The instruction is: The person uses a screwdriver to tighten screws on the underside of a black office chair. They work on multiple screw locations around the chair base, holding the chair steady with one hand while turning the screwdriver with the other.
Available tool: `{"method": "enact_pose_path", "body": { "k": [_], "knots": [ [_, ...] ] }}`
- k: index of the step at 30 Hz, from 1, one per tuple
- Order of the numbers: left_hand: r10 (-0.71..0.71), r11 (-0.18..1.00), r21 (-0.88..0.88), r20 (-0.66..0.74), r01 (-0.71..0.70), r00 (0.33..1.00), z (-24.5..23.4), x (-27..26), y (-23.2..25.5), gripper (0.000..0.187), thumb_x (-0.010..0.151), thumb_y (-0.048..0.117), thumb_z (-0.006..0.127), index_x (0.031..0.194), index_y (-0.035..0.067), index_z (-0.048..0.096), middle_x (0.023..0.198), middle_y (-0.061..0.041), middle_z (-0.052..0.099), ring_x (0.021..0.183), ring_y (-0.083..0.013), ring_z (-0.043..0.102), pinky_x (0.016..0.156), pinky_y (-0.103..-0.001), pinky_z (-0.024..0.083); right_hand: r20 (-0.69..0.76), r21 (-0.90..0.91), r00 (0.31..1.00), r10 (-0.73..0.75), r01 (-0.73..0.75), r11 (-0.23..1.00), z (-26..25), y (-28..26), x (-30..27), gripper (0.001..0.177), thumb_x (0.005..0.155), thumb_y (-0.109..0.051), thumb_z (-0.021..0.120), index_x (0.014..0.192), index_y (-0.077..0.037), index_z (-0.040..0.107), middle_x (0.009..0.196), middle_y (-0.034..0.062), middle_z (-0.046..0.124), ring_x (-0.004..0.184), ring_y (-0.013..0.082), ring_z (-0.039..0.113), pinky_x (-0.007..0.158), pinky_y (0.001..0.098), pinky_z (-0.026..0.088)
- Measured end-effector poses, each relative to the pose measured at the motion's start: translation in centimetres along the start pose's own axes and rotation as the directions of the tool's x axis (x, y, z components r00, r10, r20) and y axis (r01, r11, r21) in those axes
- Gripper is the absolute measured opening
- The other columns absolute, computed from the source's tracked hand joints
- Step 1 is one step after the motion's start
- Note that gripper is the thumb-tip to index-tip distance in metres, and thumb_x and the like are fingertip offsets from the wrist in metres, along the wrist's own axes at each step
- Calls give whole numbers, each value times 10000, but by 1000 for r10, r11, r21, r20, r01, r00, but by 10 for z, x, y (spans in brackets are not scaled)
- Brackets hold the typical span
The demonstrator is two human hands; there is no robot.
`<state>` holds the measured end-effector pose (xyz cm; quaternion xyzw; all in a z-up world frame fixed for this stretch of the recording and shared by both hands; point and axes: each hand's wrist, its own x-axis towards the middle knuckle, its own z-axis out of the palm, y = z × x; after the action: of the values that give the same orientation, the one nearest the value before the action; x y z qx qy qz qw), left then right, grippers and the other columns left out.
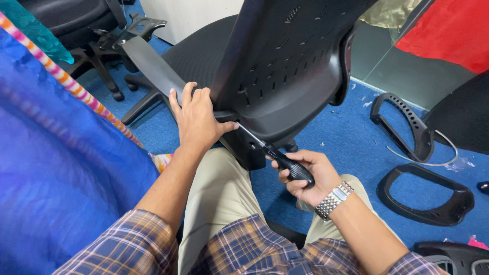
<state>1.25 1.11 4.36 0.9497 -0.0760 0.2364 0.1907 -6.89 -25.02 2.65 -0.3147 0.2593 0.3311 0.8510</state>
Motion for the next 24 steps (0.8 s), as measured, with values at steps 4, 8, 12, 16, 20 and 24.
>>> {"method": "enact_pose_path", "body": {
  "k": [4,8,12,16,20,24],
  "knots": [
    [0,1000,7,13,-1,1000,1,1,-1,951,450,445,981,1198,-17,619,1220,-155,640,1382,-348,395,1170,-634,119,21,-279,999,26,-19,960,-3,3,6,364,948,-253,636,1227,-19,649,747,18,594,464,45,482,306,162,305],
    [-5,1000,23,32,4,999,0,3,-1,957,464,434,981,1223,-12,606,1227,-153,634,1394,-348,379,1165,-640,109,-37,-778,985,-166,76,624,3,3,13,343,965,-286,676,1178,-18,658,716,-3,565,435,44,437,308,191,296],
    [-22,1000,19,51,21,998,0,1,1,945,467,427,980,1216,-10,604,1240,-145,631,1406,-334,378,1184,-627,106,179,-977,776,-605,70,-200,6,8,12,343,958,-260,646,1186,-3,646,773,41,613,479,73,497,337,195,334],
    [-27,1000,7,27,26,999,0,1,3,938,461,433,982,1200,-13,616,1231,-152,632,1394,-340,381,1176,-627,105,100,-989,801,-590,143,26,10,4,8,346,951,-235,617,1193,13,634,831,85,661,523,103,558,366,198,371],
    [-28,1000,-5,24,28,999,-1,1,3,921,462,431,982,1192,-7,628,1226,-150,636,1391,-341,382,1175,-623,109,-86,-329,974,-210,172,929,6,-3,-3,351,944,-209,588,1200,28,622,888,129,708,568,132,618,395,202,408],
    [-32,999,7,46,32,998,0,0,1,892,478,430,980,1177,-2,633,1205,-139,649,1399,-334,391,1192,-621,111,65,-119,997,28,-20,993,0,6,-2,373,963,-251,606,1241,-1,604,846,79,640,518,81,562,352,175,367]
  ]
}}
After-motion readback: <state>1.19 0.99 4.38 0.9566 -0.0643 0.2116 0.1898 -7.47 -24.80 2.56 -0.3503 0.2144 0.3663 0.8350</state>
